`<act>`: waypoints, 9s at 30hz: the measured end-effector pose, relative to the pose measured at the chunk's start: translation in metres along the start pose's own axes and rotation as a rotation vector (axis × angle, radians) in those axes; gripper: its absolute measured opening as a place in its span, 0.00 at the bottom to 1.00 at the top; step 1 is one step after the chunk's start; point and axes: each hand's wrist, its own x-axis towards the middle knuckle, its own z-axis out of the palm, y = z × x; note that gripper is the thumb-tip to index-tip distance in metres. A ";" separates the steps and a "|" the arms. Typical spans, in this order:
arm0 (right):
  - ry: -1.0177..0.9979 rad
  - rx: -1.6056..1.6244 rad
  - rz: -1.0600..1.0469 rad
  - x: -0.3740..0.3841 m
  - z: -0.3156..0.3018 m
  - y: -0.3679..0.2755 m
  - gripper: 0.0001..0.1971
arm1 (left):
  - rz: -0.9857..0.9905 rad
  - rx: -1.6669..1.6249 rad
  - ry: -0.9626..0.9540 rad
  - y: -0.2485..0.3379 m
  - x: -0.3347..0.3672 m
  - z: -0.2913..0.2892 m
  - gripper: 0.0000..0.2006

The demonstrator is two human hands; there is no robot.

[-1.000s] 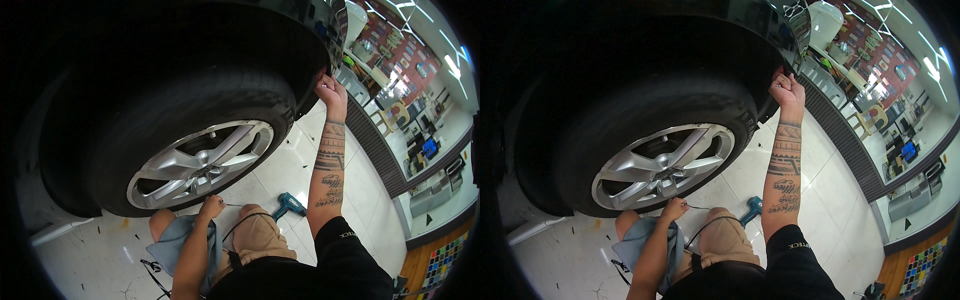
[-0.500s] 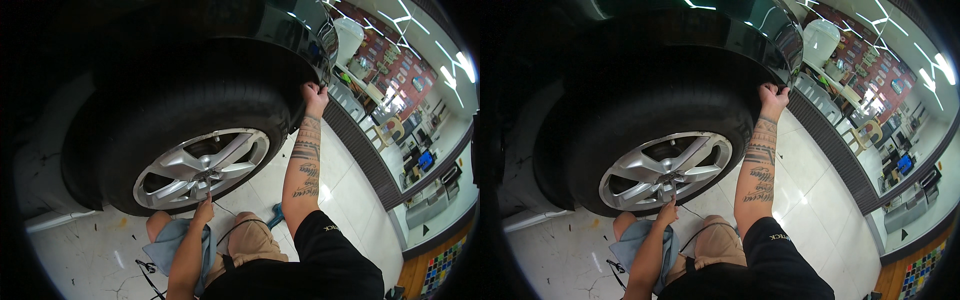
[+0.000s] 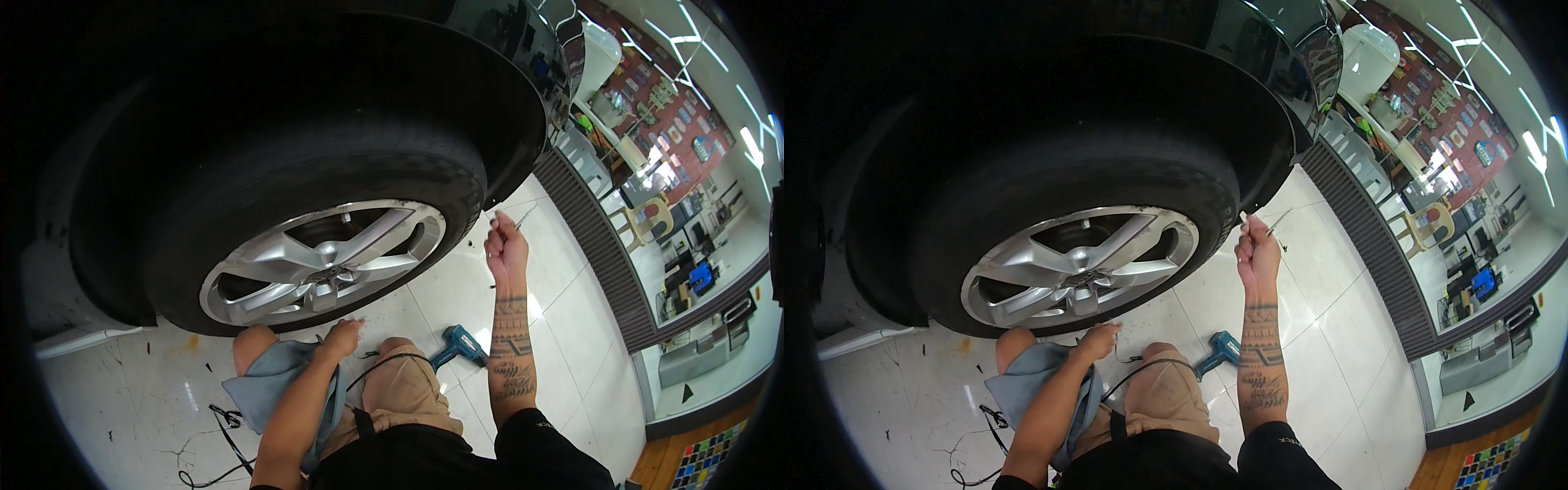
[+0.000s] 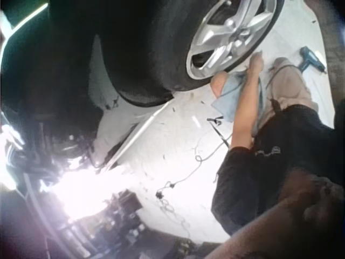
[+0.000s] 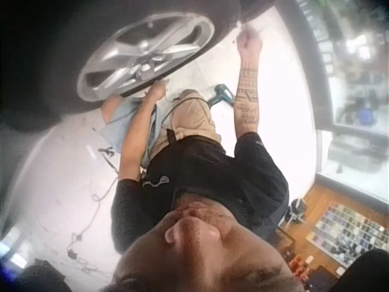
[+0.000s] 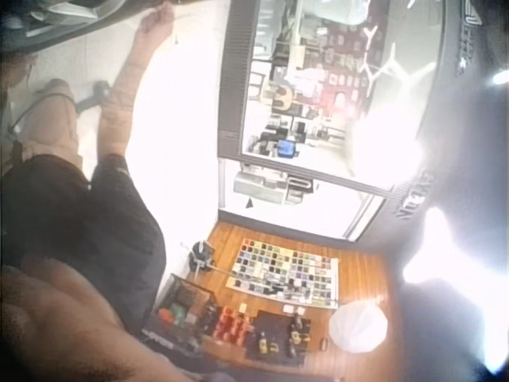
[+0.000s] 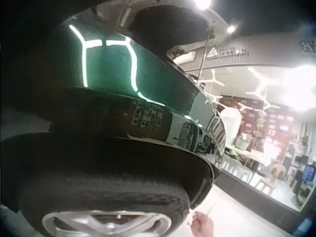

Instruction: The person kneels beside a dark green car and uses a small metal squeegee to tuck and smooth a vinyl wrap into the wheel arch area around the tire. They repeatedly press the material into the crease and wipe the surface with a cloth.

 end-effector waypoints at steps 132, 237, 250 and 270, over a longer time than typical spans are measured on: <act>-0.038 -0.602 0.207 -0.171 -0.157 0.057 0.13 | 0.204 -0.594 0.842 0.136 -0.124 -0.156 0.03; -2.386 -1.310 0.093 -0.728 0.252 -0.258 0.22 | -1.776 -0.820 0.812 0.701 -0.964 0.028 0.12; -2.371 -0.620 0.233 -0.713 0.347 -0.391 0.31 | -0.495 -1.237 1.522 0.569 -0.820 -0.146 0.12; -2.044 -0.607 -1.243 -0.643 0.408 -0.667 0.13 | -0.805 -1.038 1.509 0.613 -0.782 -0.220 0.16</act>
